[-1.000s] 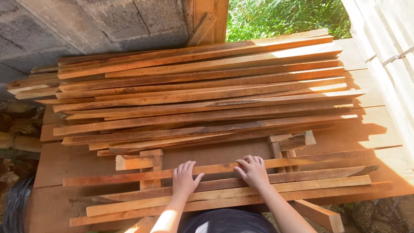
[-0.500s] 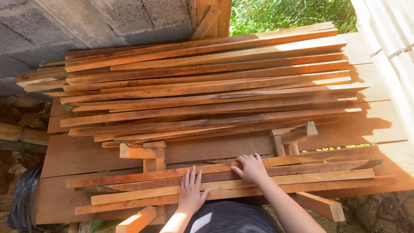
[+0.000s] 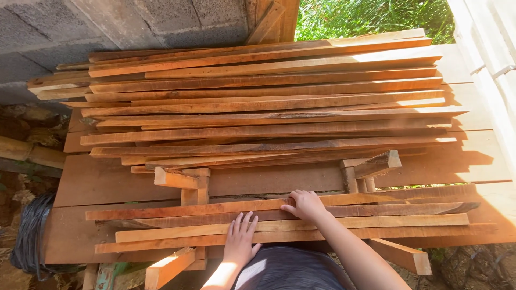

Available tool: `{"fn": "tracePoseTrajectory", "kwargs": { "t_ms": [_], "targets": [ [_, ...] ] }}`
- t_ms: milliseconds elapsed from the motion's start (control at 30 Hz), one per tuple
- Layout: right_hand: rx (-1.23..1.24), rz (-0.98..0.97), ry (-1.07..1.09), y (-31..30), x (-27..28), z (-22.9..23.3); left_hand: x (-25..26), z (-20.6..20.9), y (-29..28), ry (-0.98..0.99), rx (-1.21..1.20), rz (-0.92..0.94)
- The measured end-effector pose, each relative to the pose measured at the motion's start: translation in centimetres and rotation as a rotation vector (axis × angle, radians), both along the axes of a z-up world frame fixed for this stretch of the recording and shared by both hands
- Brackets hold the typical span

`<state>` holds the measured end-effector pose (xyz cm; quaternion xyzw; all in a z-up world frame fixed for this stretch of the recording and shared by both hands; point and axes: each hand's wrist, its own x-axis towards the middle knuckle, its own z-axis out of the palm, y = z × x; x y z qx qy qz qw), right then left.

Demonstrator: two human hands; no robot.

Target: Organizing and stacking thin wooden strips on a workbench.

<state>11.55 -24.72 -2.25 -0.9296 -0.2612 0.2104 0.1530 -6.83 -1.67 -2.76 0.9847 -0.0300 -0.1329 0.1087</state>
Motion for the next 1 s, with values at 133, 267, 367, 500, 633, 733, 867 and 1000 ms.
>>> {"fn": "tracePoseTrajectory", "kwargs": {
  "t_ms": [133,267,367,500,633,733,867,1000],
  "targets": [
    [0.035,0.035,0.142,0.2,1.1,1.9,0.0,0.0,0.2,-0.007,0.0,-0.003],
    [0.182,0.154,-0.096,-0.4,1.1,1.1,0.3,0.1,0.1,0.009,0.006,0.004],
    [0.223,0.136,-0.155,-0.2,0.6,2.1,0.2,-0.1,0.1,-0.034,-0.001,0.005],
    [0.187,0.114,-0.234,-0.4,-0.8,0.6,0.5,0.5,0.1,-0.022,-0.007,0.004],
    [0.183,-0.001,-0.112,0.3,-0.8,0.7,0.8,0.7,0.2,-0.004,-0.017,0.021],
    [0.099,-0.009,0.017,0.6,-0.6,1.2,0.6,0.9,0.1,0.018,-0.018,0.013],
    [-0.143,0.018,0.184,1.8,0.7,0.6,0.8,0.9,0.0,0.034,-0.013,0.016],
    [-0.255,0.017,0.287,2.8,1.8,1.0,0.5,0.6,0.0,0.022,-0.013,0.025]
  ]
}}
